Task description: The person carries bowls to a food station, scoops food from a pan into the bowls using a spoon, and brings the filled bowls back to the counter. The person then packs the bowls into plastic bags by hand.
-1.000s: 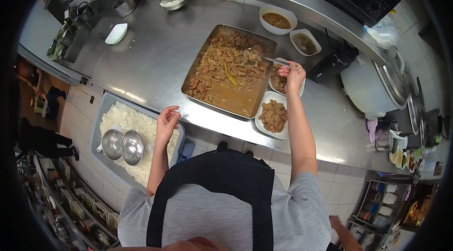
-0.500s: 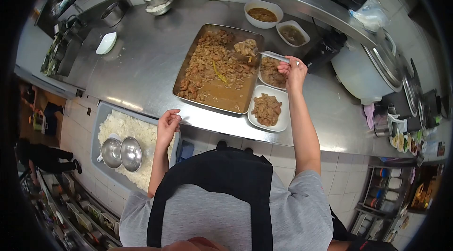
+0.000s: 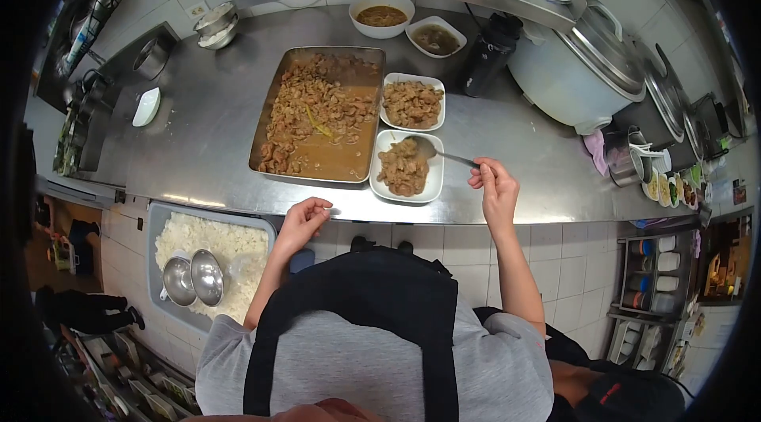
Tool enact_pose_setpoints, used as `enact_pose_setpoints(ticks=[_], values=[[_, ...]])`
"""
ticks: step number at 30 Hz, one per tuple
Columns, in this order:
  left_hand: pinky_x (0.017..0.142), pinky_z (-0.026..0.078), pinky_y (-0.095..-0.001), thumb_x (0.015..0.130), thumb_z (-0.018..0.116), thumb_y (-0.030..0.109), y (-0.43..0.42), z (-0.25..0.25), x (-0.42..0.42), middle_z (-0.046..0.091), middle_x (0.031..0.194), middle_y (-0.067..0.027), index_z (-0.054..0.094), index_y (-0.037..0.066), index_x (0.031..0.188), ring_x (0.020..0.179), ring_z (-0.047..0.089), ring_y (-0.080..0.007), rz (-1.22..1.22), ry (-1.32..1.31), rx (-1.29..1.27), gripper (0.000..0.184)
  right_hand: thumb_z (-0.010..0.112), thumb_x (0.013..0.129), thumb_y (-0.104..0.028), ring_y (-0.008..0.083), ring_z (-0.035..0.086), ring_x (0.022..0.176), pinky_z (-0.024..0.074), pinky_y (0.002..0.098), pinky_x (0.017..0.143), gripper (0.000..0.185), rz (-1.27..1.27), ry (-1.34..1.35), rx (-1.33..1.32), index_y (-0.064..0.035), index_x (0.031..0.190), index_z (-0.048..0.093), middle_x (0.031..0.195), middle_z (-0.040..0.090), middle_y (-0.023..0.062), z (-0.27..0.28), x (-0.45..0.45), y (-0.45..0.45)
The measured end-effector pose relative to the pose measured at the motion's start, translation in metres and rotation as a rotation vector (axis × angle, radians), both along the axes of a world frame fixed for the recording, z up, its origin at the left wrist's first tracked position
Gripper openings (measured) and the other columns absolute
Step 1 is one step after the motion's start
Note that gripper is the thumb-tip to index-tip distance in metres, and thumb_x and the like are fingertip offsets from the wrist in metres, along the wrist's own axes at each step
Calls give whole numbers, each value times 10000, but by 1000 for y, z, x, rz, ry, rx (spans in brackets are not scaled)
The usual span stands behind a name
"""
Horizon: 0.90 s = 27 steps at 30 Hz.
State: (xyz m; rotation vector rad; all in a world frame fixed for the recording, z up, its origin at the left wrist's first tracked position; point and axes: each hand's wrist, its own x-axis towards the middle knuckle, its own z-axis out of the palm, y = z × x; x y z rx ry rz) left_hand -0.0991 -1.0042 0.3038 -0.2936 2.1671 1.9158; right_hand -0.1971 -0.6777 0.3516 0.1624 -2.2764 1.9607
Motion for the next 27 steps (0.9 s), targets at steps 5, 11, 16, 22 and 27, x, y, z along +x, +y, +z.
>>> enact_pose_setpoints(ticks=[5,11,16,22,27], values=[[465,373,-175,780,537,106,20,-7,1,512,665,13,549,-2,906,534,429,-28,-17,-25,-44,166,453,841,-53,132,562,588,456,219,524,144,-21,255,270,39,862,562,698,557,90,13,13,9],[466,375,-174,775,547,116,38,-9,6,512,665,15,552,5,899,547,433,-30,45,-43,-35,166,446,845,-54,128,561,590,455,218,522,151,11,212,193,42,861,561,688,558,85,7,10,24],[449,376,-178,776,547,123,47,-16,12,511,663,13,550,4,909,525,440,-33,137,-40,-49,179,423,869,-137,124,553,567,450,219,507,212,-21,55,-145,40,901,536,683,564,106,-9,-9,26],[401,391,-197,816,512,196,-43,-48,-4,497,718,-25,463,28,1017,489,457,-77,947,174,106,267,413,873,-174,124,545,533,447,222,487,242,161,-35,-317,43,904,515,673,565,126,-18,-65,-36],[430,459,-221,762,574,178,-119,-31,-36,513,767,-73,397,18,1057,565,542,-135,953,68,193,379,412,870,-139,108,532,487,423,198,435,211,249,-41,-226,39,876,525,658,562,100,-20,-109,-88]])
